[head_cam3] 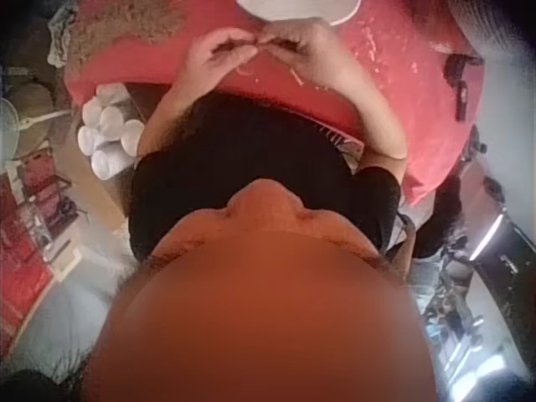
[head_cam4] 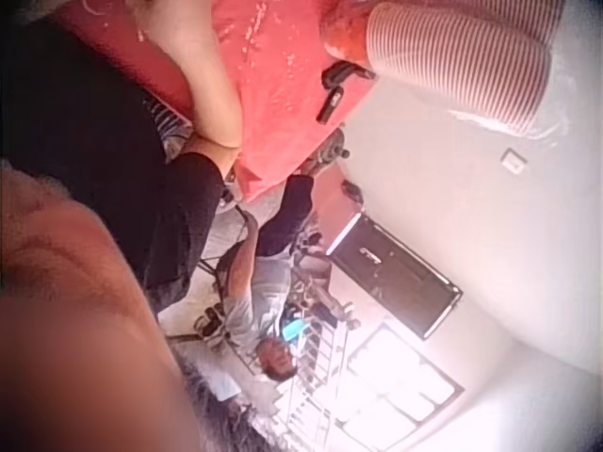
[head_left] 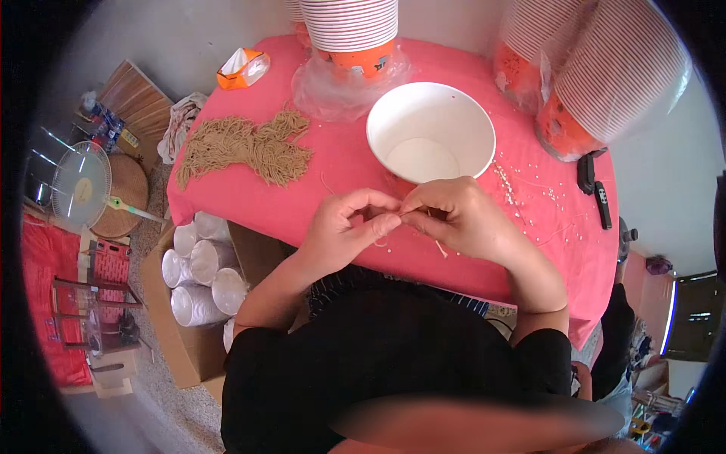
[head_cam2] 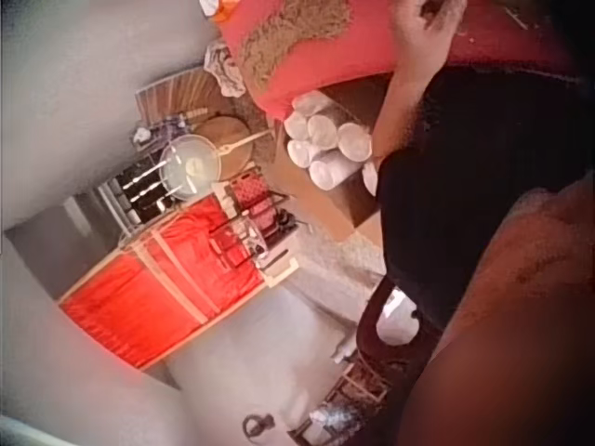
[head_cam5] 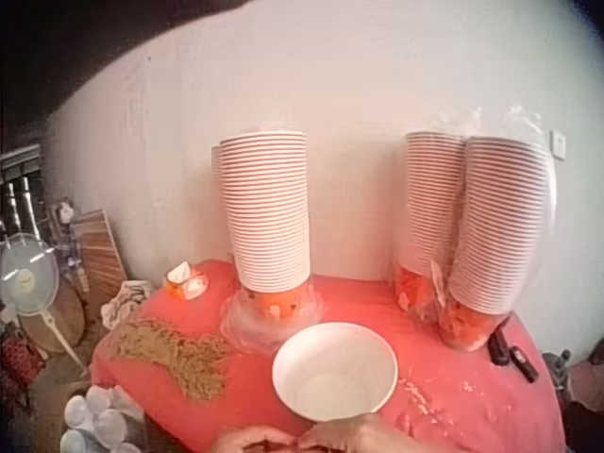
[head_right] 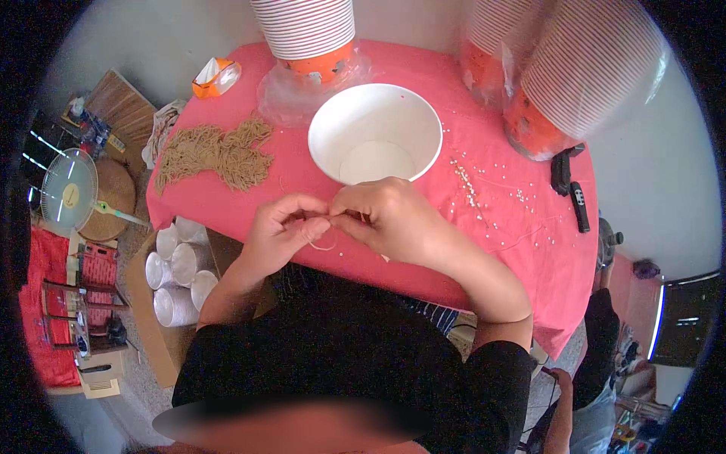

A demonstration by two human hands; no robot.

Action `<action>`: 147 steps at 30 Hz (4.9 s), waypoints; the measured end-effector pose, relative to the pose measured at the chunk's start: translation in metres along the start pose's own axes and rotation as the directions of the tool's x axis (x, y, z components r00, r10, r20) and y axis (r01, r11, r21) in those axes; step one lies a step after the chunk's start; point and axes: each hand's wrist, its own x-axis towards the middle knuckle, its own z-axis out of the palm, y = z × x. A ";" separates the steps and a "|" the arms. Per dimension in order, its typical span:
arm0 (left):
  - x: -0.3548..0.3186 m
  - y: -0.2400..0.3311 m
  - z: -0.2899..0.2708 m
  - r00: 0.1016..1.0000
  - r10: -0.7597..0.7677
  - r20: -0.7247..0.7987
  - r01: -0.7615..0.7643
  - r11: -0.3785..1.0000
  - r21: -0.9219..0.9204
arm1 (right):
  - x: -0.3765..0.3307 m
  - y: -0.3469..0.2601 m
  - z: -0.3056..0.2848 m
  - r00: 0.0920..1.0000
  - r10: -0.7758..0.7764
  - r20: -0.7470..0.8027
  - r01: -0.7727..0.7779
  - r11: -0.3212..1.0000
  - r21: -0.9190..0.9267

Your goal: Attaching elastic bands to the rims of decorative paper cups.

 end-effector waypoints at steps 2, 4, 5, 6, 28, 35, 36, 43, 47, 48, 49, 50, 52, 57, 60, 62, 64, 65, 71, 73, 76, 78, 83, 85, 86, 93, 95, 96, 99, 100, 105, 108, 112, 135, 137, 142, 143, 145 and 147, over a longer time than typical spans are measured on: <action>0.000 -0.002 -0.006 0.999 0.001 -0.045 0.010 0.966 0.259 | 0.000 0.000 -0.006 0.998 0.047 0.031 -0.049 0.998 0.047; -0.003 -0.001 -0.015 0.996 0.030 -0.079 -0.006 0.960 0.282 | 0.000 0.005 -0.007 1.000 -0.030 0.010 0.030 0.999 -0.036; -0.006 0.000 -0.020 0.991 0.065 -0.116 -0.027 0.953 0.300 | -0.001 0.007 -0.008 0.994 -0.109 0.000 0.108 0.986 -0.125; -0.007 0.003 -0.022 0.986 0.031 -0.161 0.014 0.963 0.271 | -0.001 0.008 -0.011 0.994 -0.108 0.000 0.107 0.986 -0.126; -0.004 -0.020 0.004 0.998 0.059 -0.034 -0.061 0.997 -0.056 | -0.002 -0.001 -0.014 0.984 -0.178 -0.027 0.167 0.959 -0.228; 0.003 -0.032 0.014 0.997 -0.001 0.081 0.030 0.933 -0.358 | -0.002 -0.002 -0.010 0.984 -0.177 0.018 0.166 0.877 -0.452; 0.003 -0.030 0.016 0.997 -0.001 0.081 0.030 0.933 -0.359 | -0.002 0.000 -0.009 0.985 -0.172 0.018 0.160 0.868 -0.470; 0.015 -0.040 0.013 0.959 0.142 -0.244 -0.127 0.989 0.077 | 0.003 -0.001 -0.017 0.978 -0.209 -0.013 0.173 0.842 -0.511; 0.027 -0.039 0.013 0.898 0.290 -0.331 -0.196 0.937 0.289 | 0.002 0.007 -0.024 0.972 -0.218 -0.085 0.119 0.771 -0.626; 0.029 -0.037 0.014 0.878 0.369 -0.304 -0.233 0.885 0.403 | 0.000 0.012 -0.023 0.982 -0.176 -0.062 0.099 0.773 -0.627; 0.031 -0.037 0.013 0.878 0.370 -0.302 -0.234 0.885 0.402 | 0.000 0.015 -0.022 0.990 -0.134 -0.039 0.080 0.774 -0.628; 0.032 -0.038 0.013 0.875 0.385 -0.292 -0.232 0.865 0.445 | 0.000 0.016 -0.022 0.990 -0.133 -0.040 0.078 0.773 -0.629; 0.033 -0.039 0.014 0.872 0.399 -0.284 -0.228 0.844 0.485 | 0.000 0.018 -0.021 0.986 -0.163 -0.037 0.104 0.771 -0.628; 0.033 -0.039 0.013 0.863 0.435 -0.258 -0.232 0.794 0.562 | 0.001 0.018 -0.020 0.985 -0.168 -0.038 0.108 0.775 -0.623; 0.034 -0.039 0.015 0.855 0.443 -0.271 -0.250 0.808 0.533 | 0.002 0.017 -0.019 0.984 -0.176 -0.039 0.113 0.774 -0.623; 0.034 -0.039 0.016 0.857 0.436 -0.276 -0.244 0.814 0.528 | 0.002 0.017 -0.019 0.983 -0.180 -0.042 0.115 0.777 -0.619; 0.033 -0.040 0.016 0.858 0.428 -0.282 -0.237 0.819 0.522 | 0.002 0.018 -0.019 0.984 -0.176 -0.032 0.117 0.768 -0.630; 0.033 -0.039 0.017 0.865 0.414 -0.286 -0.229 0.830 0.508 | 0.001 0.018 -0.019 0.984 -0.176 -0.033 0.116 0.768 -0.630; 0.034 -0.040 0.019 0.859 0.418 -0.296 -0.235 0.835 0.498 | 0.001 0.018 -0.017 0.981 -0.190 -0.028 0.133 0.777 -0.615; 0.034 -0.040 0.019 0.857 0.423 -0.293 -0.241 0.833 0.499 | 0.001 0.019 -0.016 0.981 -0.193 -0.008 0.151 0.792 -0.592; 0.034 -0.041 0.019 0.852 0.434 -0.293 -0.256 0.833 0.490 | 0.003 0.013 -0.019 0.989 -0.151 0.008 0.134 0.848 -0.513; 0.034 -0.041 0.019 0.842 0.440 -0.313 -0.252 0.832 0.494 | 0.009 0.016 -0.021 0.991 -0.132 -0.016 0.110 0.880 -0.462; 0.036 -0.043 0.018 0.842 0.436 -0.318 -0.253 0.839 0.481 | 0.033 0.025 -0.024 0.999 -0.043 -0.015 0.032 0.899 -0.437; 0.035 -0.044 0.017 0.841 0.430 -0.329 -0.251 0.848 0.468 | 0.043 0.025 -0.024 0.983 0.058 0.172 0.006 0.936 -0.351; 0.035 -0.045 0.017 0.844 0.425 -0.326 -0.248 0.850 0.466 | 0.046 0.026 -0.025 0.983 0.057 0.173 0.008 0.936 -0.353; 0.035 -0.050 0.009 0.952 0.163 -0.258 -0.165 0.986 0.014 | 0.042 0.033 -0.028 0.998 -0.046 0.052 0.065 0.874 -0.482; 0.030 -0.044 0.000 0.972 0.090 -0.217 -0.109 0.991 -0.078 | 0.033 0.027 -0.044 0.991 -0.074 -0.111 -0.010 0.791 -0.612; 0.028 -0.042 -0.005 0.985 0.022 -0.170 -0.050 0.985 -0.165 | 0.026 0.027 -0.057 0.977 -0.075 -0.199 -0.072 0.762 -0.643; 0.024 -0.045 -0.023 0.991 0.042 -0.131 -0.066 0.981 -0.181 | -0.004 0.040 -0.103 0.889 -0.063 -0.453 -0.279 0.709 -0.647; 0.023 -0.043 -0.028 0.992 0.046 -0.118 -0.064 0.987 -0.148 | -0.016 0.046 -0.122 0.860 -0.028 -0.509 -0.362 0.670 -0.648; 0.012 -0.040 -0.050 0.992 0.008 -0.123 -0.037 0.971 -0.235 | -0.079 0.073 -0.179 0.714 0.020 -0.700 -0.626 0.467 -0.625; 0.009 -0.036 -0.056 0.998 -0.019 -0.068 -0.006 0.935 -0.354 | -0.093 0.077 -0.178 0.684 0.103 -0.722 -0.711 0.315 -0.629; 0.009 -0.027 -0.051 0.994 -0.025 0.110 0.064 0.927 -0.371 | -0.092 0.076 -0.163 0.749 0.299 -0.591 -0.661 0.273 -0.699; 0.057 0.012 -0.020 1.000 0.005 0.024 -0.003 0.993 -0.117 | 0.010 0.008 -0.064 0.995 0.082 -0.059 -0.088 0.991 -0.104; 0.061 0.012 -0.013 0.993 0.065 -0.096 -0.055 0.992 0.109 | 0.013 0.006 -0.058 0.998 0.032 -0.054 -0.036 0.995 -0.089; 0.059 0.019 -0.001 0.963 0.247 -0.109 -0.148 0.821 0.552 | 0.018 -0.001 -0.050 0.999 -0.040 -0.021 0.039 0.998 -0.044; 0.057 0.021 0.001 0.947 0.314 -0.065 -0.193 0.721 0.666 | 0.019 0.001 -0.048 0.999 -0.027 -0.028 0.026 0.999 -0.045; 0.055 0.022 0.006 0.940 0.339 -0.029 -0.234 0.706 0.668 | 0.022 0.005 -0.045 0.999 -0.016 -0.036 0.015 0.999 -0.042; 0.053 0.025 0.008 0.931 0.364 0.006 -0.274 0.690 0.670 | 0.025 0.010 -0.041 0.993 -0.016 -0.120 0.015 1.000 -0.008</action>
